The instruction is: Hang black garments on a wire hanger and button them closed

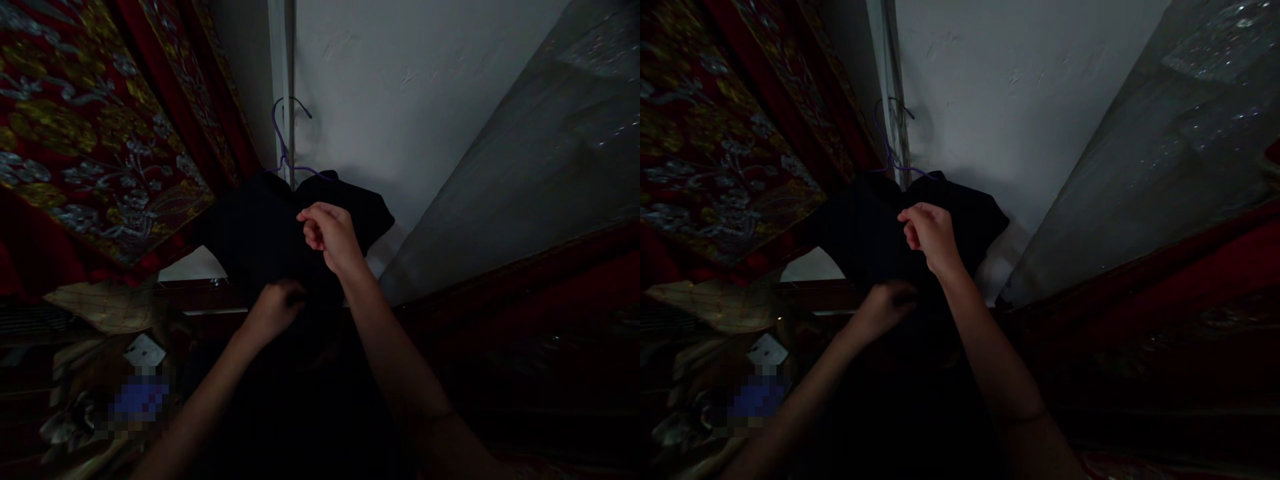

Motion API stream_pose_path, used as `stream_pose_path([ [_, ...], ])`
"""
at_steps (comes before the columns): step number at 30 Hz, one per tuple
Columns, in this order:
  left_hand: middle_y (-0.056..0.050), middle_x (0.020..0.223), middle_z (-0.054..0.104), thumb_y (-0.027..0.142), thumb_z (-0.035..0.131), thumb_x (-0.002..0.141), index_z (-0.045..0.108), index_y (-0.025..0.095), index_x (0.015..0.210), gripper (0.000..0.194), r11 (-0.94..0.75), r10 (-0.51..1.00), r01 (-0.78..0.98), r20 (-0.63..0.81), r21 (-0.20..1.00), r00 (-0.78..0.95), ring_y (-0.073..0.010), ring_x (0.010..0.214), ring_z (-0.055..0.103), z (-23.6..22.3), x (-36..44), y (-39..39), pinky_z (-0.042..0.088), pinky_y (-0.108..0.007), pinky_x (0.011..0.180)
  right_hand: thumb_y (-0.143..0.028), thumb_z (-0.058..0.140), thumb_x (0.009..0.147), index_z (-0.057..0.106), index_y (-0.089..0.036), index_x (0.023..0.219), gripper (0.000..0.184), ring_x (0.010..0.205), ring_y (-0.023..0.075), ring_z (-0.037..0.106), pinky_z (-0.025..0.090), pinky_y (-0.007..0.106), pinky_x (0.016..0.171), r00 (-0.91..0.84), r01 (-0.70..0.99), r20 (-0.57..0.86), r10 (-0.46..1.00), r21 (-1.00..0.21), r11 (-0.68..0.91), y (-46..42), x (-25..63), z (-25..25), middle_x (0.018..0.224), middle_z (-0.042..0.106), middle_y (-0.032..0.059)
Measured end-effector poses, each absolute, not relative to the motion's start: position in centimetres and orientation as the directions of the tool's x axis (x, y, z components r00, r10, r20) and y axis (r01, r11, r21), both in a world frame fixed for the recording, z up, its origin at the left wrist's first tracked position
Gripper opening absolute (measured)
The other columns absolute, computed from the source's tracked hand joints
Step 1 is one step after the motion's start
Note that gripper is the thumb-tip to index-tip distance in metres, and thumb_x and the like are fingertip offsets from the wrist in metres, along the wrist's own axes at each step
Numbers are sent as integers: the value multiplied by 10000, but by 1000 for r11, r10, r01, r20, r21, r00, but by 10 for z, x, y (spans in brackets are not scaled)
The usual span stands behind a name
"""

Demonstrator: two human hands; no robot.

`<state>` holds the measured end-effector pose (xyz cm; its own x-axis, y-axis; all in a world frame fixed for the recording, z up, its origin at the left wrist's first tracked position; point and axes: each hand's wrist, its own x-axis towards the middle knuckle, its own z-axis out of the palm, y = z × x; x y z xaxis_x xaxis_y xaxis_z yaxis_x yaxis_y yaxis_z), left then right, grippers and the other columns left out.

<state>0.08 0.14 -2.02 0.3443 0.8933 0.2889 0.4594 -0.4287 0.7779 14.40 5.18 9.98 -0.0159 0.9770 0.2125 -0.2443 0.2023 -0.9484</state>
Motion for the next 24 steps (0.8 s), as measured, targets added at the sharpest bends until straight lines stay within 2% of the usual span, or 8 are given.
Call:
stream_pose_path([
  [3,-28,940,735,194,648,892,620,222,1285,395,-601,776,410,623,686,93,-178,834,708,53,-2,13,547,-296,799,-216,597,829,574,-180,634,200,362,30,338,228,165,363,-32,-197,317,948,-932,305,46,144,99,464,439,-84],
  [4,-31,969,730,208,635,915,600,219,1322,408,-654,711,421,701,628,59,-169,853,702,72,-2,18,541,-283,796,-219,603,830,569,-183,636,200,373,29,332,236,165,369,-31,-186,356,934,-920,345,45,145,100,474,434,-85],
  [6,-35,980,733,229,617,944,676,201,1184,249,-718,612,481,785,503,92,-161,866,691,99,1,26,522,-265,789,-232,615,834,572,-189,656,188,391,35,327,246,170,379,-29,-165,422,906,-896,413,47,147,102,485,424,-88],
  [9,-35,909,734,221,612,950,712,185,948,107,-727,545,585,820,360,172,-165,825,674,110,3,36,495,-266,762,-259,622,841,571,-195,678,183,404,45,337,244,183,386,-31,-127,461,887,-882,454,52,152,95,498,433,-84],
  [13,-37,888,725,190,592,951,694,191,936,103,-717,510,642,833,273,215,-174,821,667,99,4,38,487,-279,758,-302,628,862,531,-208,679,228,406,50,342,226,197,401,-43,-103,422,906,-904,416,53,154,73,497,396,-92],
  [18,-30,859,710,191,587,949,675,192,909,97,-713,460,646,877,271,139,-172,810,659,93,6,31,494,-286,768,-342,649,872,505,-214,694,262,431,53,300,208,206,426,-26,-151,399,916,-908,391,50,144,66,513,350,-100],
  [24,-37,878,699,181,598,945,664,183,921,71,-736,380,615,925,285,26,-174,845,651,96,7,23,493,-294,794,-362,667,858,478,-215,694,290,452,49,275,208,199,432,-107,-229,409,906,-897,378,41,135,87,533,330,-101],
])
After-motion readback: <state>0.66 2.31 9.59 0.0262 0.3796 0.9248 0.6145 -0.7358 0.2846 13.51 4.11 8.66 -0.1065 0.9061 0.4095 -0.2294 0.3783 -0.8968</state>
